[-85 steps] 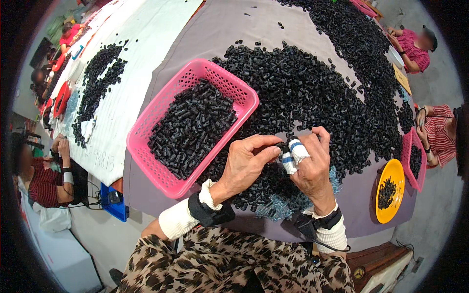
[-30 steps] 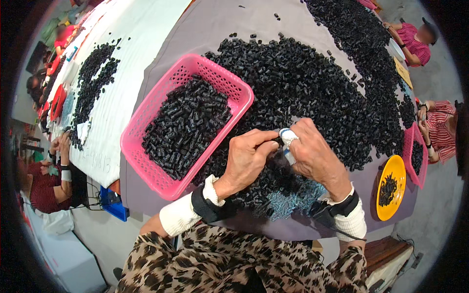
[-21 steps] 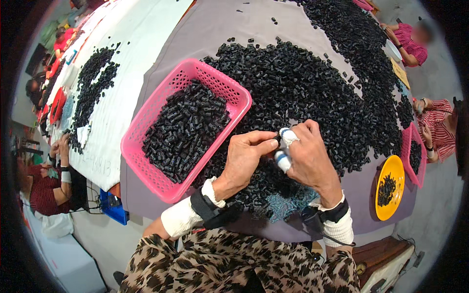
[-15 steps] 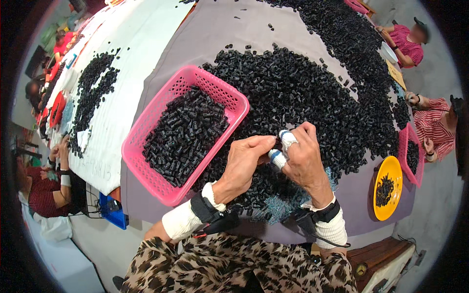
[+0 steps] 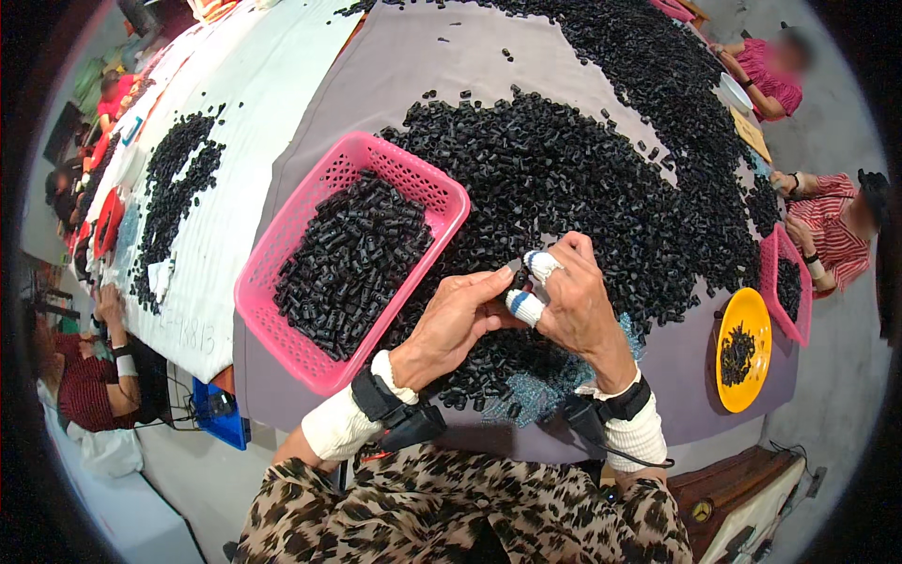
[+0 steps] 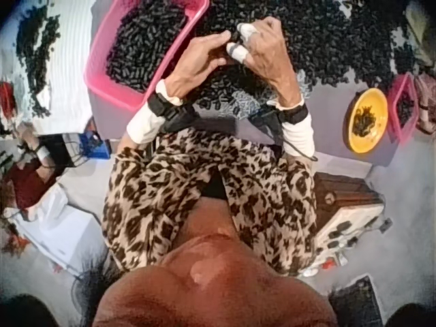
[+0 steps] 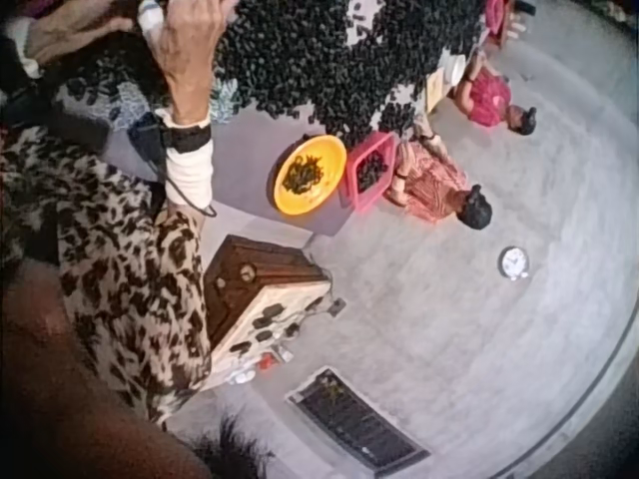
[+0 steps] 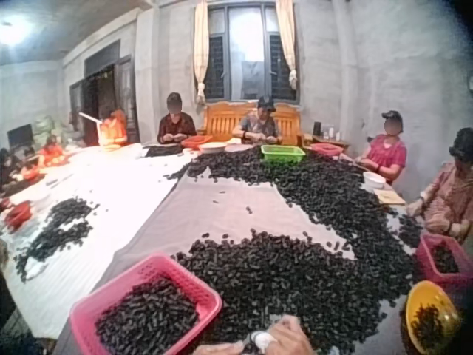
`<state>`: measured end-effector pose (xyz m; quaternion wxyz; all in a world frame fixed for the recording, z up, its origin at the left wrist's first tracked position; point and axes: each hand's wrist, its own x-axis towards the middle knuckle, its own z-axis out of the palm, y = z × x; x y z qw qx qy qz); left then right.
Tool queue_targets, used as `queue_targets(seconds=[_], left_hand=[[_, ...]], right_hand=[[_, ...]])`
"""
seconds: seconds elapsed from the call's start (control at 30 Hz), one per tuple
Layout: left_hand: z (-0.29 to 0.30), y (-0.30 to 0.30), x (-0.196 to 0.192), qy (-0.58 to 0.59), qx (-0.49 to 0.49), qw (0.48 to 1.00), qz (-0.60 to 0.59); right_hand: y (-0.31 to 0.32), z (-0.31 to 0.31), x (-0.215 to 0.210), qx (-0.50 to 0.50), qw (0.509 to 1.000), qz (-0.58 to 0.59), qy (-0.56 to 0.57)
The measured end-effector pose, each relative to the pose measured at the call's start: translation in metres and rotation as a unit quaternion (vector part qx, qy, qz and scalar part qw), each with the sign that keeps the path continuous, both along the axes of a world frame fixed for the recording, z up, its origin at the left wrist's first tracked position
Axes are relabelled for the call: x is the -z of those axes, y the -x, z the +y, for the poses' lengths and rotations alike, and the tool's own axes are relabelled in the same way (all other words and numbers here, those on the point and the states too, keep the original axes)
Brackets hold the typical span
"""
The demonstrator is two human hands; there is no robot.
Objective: Sorting and assembling small black shoe components from a pile on a table.
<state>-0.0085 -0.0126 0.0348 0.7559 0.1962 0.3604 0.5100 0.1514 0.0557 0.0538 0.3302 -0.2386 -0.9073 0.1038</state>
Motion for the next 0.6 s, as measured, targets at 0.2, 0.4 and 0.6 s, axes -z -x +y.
queue_targets(seconds=[0.2, 0.4, 0.6], left_hand=[[-0.0022, 0.0000, 0.0046, 0.000, 0.004, 0.999, -0.054], [-0.0011, -0.0012, 0.0018, 0.002, -0.003, 0.998, -0.058], [-0.0012, -0.0009, -0.0049, 0.008, 0.004, 0.995, -0.100]], right_hand=[[0.0022, -0.0006, 0.0029, -0.026, 0.998, 0.020, 0.051], [0.0014, 0.0016, 0.0055, -0.044, 0.997, 0.047, 0.048], [-0.0022, 0.0045, 0.0048, -0.048, 0.998, 0.034, 0.035]])
